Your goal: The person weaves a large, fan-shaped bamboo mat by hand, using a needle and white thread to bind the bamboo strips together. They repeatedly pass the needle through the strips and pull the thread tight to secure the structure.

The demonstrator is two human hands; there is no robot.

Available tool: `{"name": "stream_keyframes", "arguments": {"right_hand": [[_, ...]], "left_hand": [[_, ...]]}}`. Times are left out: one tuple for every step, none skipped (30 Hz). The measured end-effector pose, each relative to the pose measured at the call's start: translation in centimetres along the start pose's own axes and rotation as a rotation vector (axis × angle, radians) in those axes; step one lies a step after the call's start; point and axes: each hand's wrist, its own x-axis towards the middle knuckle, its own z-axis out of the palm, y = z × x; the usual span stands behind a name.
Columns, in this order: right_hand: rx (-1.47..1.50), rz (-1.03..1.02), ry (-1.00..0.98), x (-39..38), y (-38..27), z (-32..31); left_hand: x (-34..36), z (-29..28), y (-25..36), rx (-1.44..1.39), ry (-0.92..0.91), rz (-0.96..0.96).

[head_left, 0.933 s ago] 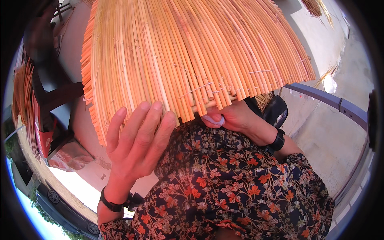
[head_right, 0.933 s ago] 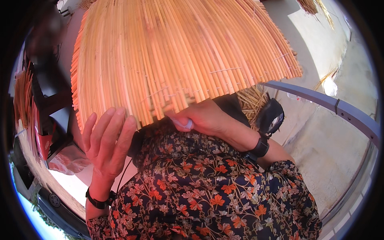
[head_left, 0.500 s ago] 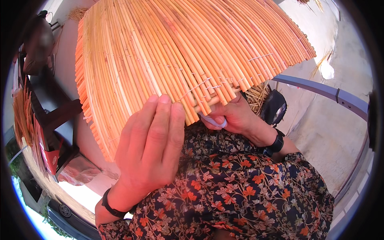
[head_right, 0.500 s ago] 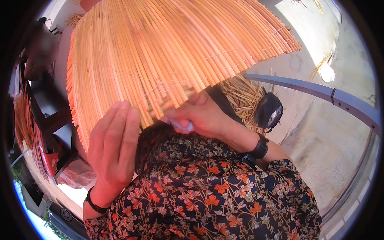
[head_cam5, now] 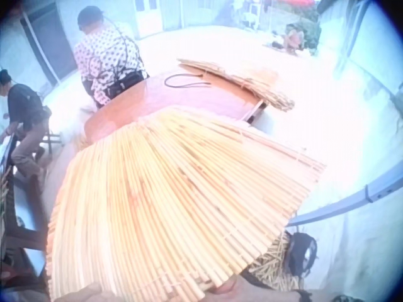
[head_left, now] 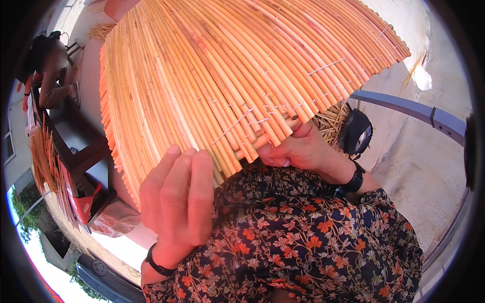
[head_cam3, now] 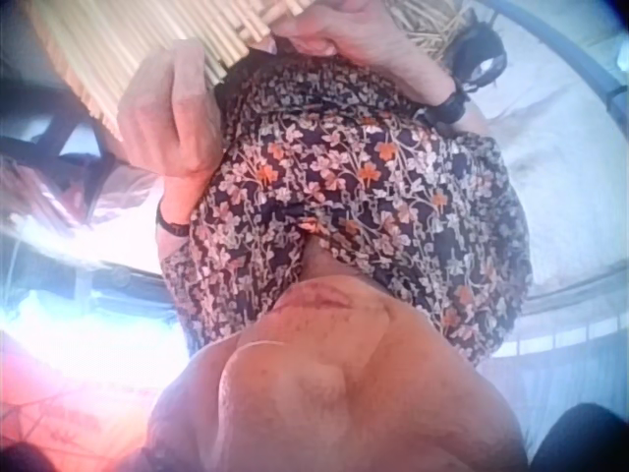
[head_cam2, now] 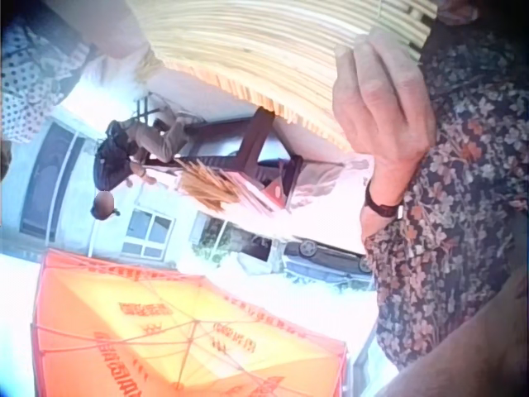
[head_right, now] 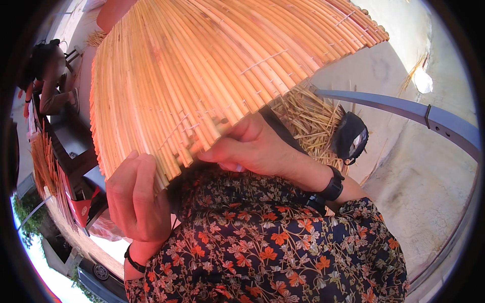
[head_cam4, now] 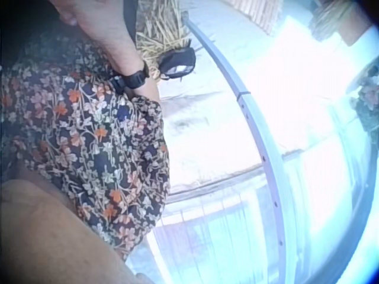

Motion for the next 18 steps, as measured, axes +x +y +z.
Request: {"name": "stream_keyframes", "arguments": {"right_hand": [[-0.004, -0.007, 0.001, 0.0, -0.1, -0.1], [-0.009, -0.014, 0.001, 0.0, -0.1, -0.2], [-0.008, -0.032, -0.003, 0.0, -0.1, -0.2], [-0.001, -0.047, -0.004, 0.0, -0.1, -0.2], [0.007, -0.062, -0.004, 0.0, -0.1, -0.2], [0.020, -0.074, 0.000, -0.1, -0.2, -0.1], [0.031, -0.090, -0.006, -0.1, -0.2, 0.0], [0.043, -0.106, -0.012, -0.2, -0.1, 0.0], [0.054, -0.128, -0.025, -0.2, 0.2, -0.2], [0.064, -0.149, -0.041, -0.2, 0.5, -0.3], [0.108, -0.144, -0.029, -0.3, 0.3, -0.1], [0.151, -0.138, -0.016, -0.4, 0.0, 0.3], [0.178, -0.121, -0.010, -0.5, -0.1, 0.5], [0.205, -0.104, -0.003, -0.6, -0.3, 0.7], [0.215, -0.075, -0.004, -0.6, -0.4, 0.7], [0.223, -0.048, -0.005, -0.7, -0.4, 0.6], [0.237, -0.052, -0.024, -0.7, -0.2, 0.4], [0.250, -0.057, -0.043, -0.7, 0.2, 0.1]], "left_hand": [[0.1, -0.1, 0.1, -0.006, -0.027, 0.005], [0.2, -0.4, 0.2, -0.012, -0.054, 0.011], [0.4, -0.5, 0.3, -0.019, -0.081, 0.017], [0.5, -0.6, 0.4, -0.015, -0.079, 0.019], [0.7, -0.7, 0.4, -0.011, -0.077, 0.020], [0.8, -0.7, 0.5, -0.006, -0.075, 0.022], [0.9, -0.8, 0.5, -0.008, -0.074, 0.019], [1.1, -0.9, 0.5, -0.009, -0.072, 0.017], [1.2, -1.0, 0.5, -0.011, -0.071, 0.014], [1.4, -1.0, 0.6, -0.025, -0.082, 0.006], [1.6, -1.0, 0.7, -0.040, -0.093, -0.002], [1.7, -0.9, 0.7, -0.055, -0.104, -0.010], [1.8, -0.8, 0.7, -0.057, -0.101, 0.000], [1.8, -0.7, 0.6, -0.058, -0.099, 0.009], [1.9, -0.6, 0.5, -0.061, -0.096, 0.020], [1.8, -0.4, 0.4, -0.050, -0.086, 0.035], [1.7, -0.3, 0.2, -0.039, -0.075, 0.051], [1.6, -0.2, 0.3, -0.042, -0.068, 0.048]]}}
